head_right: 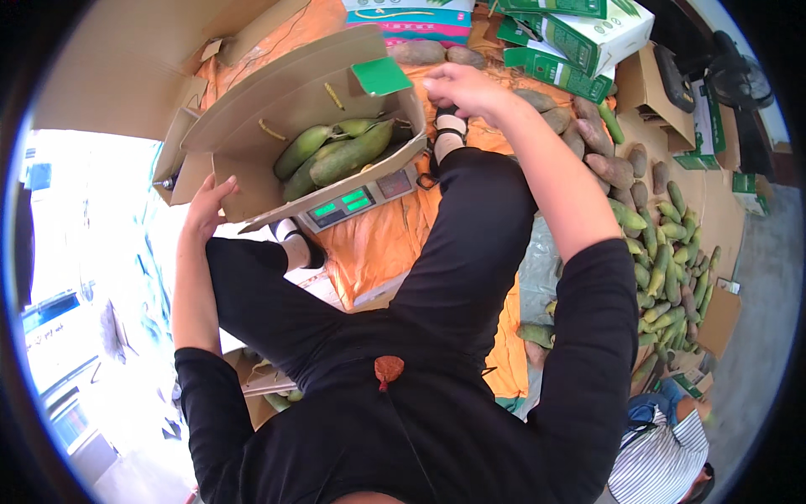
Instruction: Weighing and sorting green vegetables, likely cucumbers or squash, into boxes.
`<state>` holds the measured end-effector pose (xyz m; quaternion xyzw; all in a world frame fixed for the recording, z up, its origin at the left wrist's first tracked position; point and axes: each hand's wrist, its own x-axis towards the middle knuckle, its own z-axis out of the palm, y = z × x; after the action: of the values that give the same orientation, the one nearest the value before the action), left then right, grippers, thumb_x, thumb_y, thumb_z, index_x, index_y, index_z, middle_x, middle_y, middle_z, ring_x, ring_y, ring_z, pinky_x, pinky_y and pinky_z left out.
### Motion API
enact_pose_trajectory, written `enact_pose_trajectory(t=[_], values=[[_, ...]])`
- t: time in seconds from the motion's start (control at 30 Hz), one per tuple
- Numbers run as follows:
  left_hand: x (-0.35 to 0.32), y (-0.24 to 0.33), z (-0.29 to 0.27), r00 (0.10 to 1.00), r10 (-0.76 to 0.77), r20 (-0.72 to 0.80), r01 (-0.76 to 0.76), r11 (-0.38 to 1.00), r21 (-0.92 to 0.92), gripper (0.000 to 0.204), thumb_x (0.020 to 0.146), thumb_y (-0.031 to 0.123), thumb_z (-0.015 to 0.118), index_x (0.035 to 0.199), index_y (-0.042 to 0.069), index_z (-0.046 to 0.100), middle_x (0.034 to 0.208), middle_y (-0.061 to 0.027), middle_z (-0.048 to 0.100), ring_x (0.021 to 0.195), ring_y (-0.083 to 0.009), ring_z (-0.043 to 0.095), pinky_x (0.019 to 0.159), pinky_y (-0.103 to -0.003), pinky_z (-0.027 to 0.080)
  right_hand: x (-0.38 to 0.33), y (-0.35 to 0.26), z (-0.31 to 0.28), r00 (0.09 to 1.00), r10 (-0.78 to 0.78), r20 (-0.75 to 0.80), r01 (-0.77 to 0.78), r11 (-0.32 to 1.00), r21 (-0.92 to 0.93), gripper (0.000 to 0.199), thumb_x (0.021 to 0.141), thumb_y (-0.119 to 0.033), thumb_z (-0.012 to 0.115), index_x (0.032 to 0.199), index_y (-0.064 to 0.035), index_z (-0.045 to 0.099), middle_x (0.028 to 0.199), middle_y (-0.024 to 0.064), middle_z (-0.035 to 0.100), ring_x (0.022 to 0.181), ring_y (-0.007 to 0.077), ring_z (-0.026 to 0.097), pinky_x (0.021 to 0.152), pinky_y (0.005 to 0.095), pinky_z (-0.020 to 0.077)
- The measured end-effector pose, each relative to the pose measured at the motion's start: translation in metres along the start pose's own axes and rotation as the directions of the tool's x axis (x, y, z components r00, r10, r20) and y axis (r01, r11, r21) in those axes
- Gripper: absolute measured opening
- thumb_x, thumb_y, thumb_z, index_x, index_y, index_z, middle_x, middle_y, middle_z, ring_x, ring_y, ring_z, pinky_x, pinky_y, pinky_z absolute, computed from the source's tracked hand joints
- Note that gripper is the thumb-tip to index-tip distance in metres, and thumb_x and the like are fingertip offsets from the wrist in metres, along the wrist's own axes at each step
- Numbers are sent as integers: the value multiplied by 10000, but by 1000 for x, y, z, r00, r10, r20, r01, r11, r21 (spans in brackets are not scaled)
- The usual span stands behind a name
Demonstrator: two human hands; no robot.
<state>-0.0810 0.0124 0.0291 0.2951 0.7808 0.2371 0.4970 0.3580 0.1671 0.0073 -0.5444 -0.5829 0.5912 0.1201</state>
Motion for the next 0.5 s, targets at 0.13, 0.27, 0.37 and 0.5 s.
enact_pose_trajectory(t=[0.13, 0.27, 0.37, 0.5], values=[[4, -3, -5, 999, -20, 50, 23, 999, -48, 433, 887, 336, 611, 1223, 118, 446, 1026, -9, 538, 1077, -213, 499, 883, -557, 429, 25, -24, 27, 996, 90, -19, -91, 992, -86, 544, 913, -483, 514, 1329, -136, 456, 1139, 60, 585, 1024, 184, 548, 853, 385, 435], [7, -6, -7, 997, -51, 60, 54, 997, -59, 403, 891, 333, 606, 1201, 124, 457, 994, -5, 544, 1061, -207, 508, 878, -555, 431, 33, -20, 43, 992, 119, -30, -118, 993, 26, 539, 899, -479, 546, 1317, -145, 471, 1066, 33, 595, 873, 130, 546, 753, 318, 436], [9, -7, -6, 998, -44, 51, 49, 994, -95, 394, 881, 313, 625, 1186, 124, 463, 975, -8, 537, 1043, -194, 508, 877, -554, 428, 32, -14, 54, 995, 66, -75, -69, 997, -43, 575, 876, -512, 566, 1311, -145, 479, 1059, 46, 594, 870, 134, 529, 734, 324, 429], [11, -6, -3, 999, -28, 32, 32, 990, -135, 425, 866, 290, 646, 1220, 133, 469, 968, -12, 527, 999, -182, 507, 887, -537, 418, 32, -16, 57, 991, 92, -95, -90, 996, 23, 617, 859, -555, 567, 1298, -131, 484, 1068, 71, 579, 932, 155, 519, 764, 343, 432]])
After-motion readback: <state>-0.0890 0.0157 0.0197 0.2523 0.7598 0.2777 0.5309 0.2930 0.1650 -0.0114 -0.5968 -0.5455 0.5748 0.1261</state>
